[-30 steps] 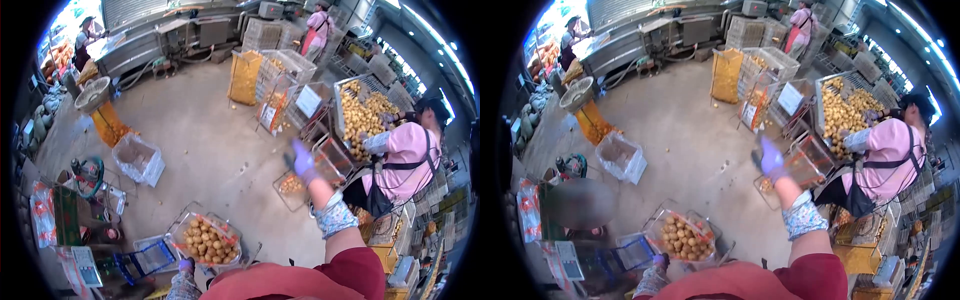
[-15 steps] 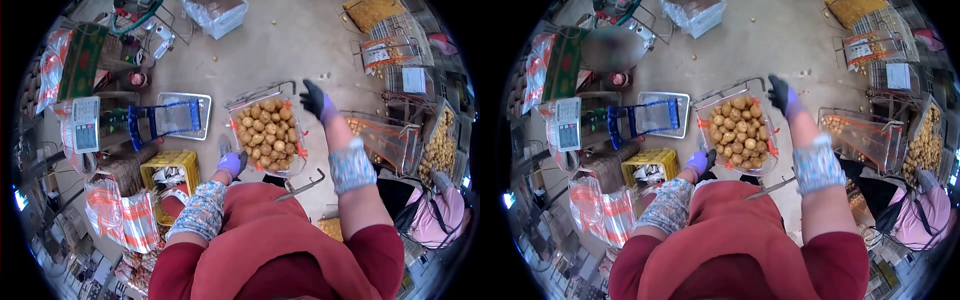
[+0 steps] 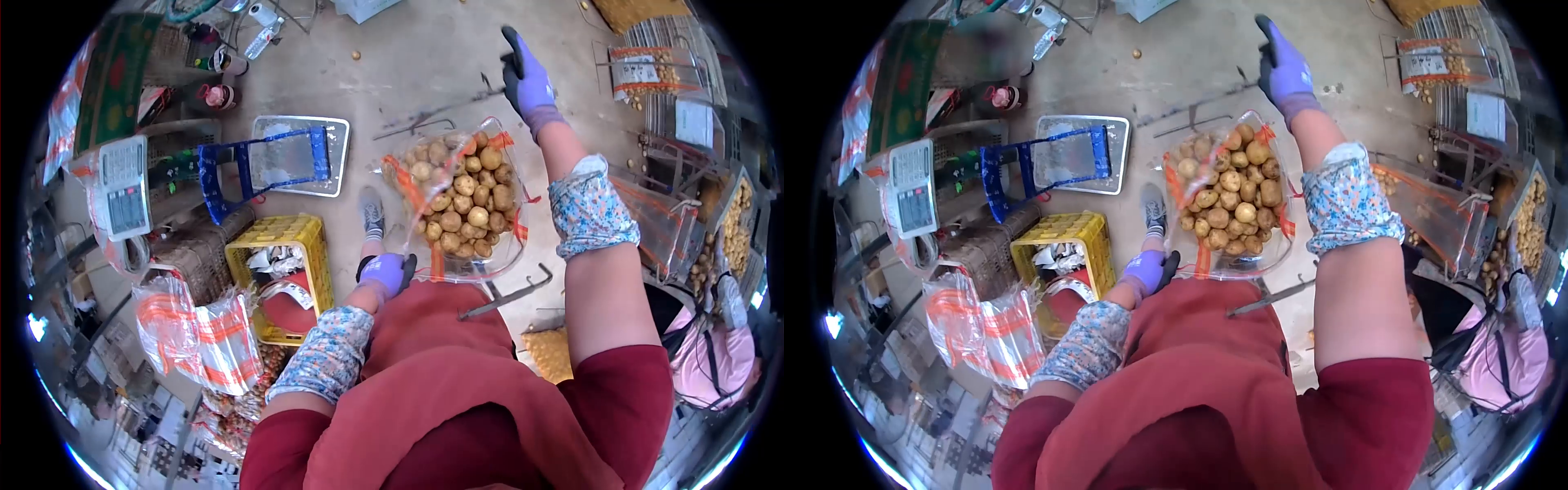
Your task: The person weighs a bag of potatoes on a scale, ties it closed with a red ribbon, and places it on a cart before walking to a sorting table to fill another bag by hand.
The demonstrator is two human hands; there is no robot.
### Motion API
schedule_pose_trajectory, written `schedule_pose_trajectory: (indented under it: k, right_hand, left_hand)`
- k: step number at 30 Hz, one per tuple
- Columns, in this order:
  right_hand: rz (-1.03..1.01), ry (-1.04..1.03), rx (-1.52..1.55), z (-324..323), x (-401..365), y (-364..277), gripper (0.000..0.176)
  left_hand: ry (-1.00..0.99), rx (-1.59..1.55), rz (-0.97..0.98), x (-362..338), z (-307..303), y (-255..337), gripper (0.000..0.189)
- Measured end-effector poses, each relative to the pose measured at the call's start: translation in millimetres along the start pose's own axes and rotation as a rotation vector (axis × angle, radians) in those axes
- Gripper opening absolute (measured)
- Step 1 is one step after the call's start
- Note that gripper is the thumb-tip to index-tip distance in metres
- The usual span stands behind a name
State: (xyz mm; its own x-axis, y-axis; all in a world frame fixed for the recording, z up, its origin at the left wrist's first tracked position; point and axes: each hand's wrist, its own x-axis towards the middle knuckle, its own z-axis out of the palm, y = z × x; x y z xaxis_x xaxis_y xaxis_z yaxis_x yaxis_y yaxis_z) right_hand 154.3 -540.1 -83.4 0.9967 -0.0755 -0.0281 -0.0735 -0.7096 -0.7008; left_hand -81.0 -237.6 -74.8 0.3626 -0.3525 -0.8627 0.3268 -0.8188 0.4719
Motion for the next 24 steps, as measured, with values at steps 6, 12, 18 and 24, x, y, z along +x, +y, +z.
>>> schedule_pose_trajectory:
  k: [6,12,18,24]
  right_hand:
    - [-0.301,0.186,-0.304,-70.0,-87.9,-18.5,0.044]
    - [-0.133,-0.887,-0.267,-81.8,-331.6,-10.7,0.041]
    - [0.094,-0.934,-0.55,-34.7,-349.7,6.2,0.018]
    - [0.1,-0.989,-0.7,-119.1,-305.0,23.1,0.018]
  left_hand:
    - [0.094,-0.07,-0.029,10.3,9.4,-14.4,0.044]
    - [0.018,-0.161,-0.175,15.4,1.1,4.0,0.06]
    - [0.071,0.03,-0.183,24.3,8.0,-32.9,0.063]
    - [0.112,-0.268,-0.282,31.7,17.3,-58.5,0.051]
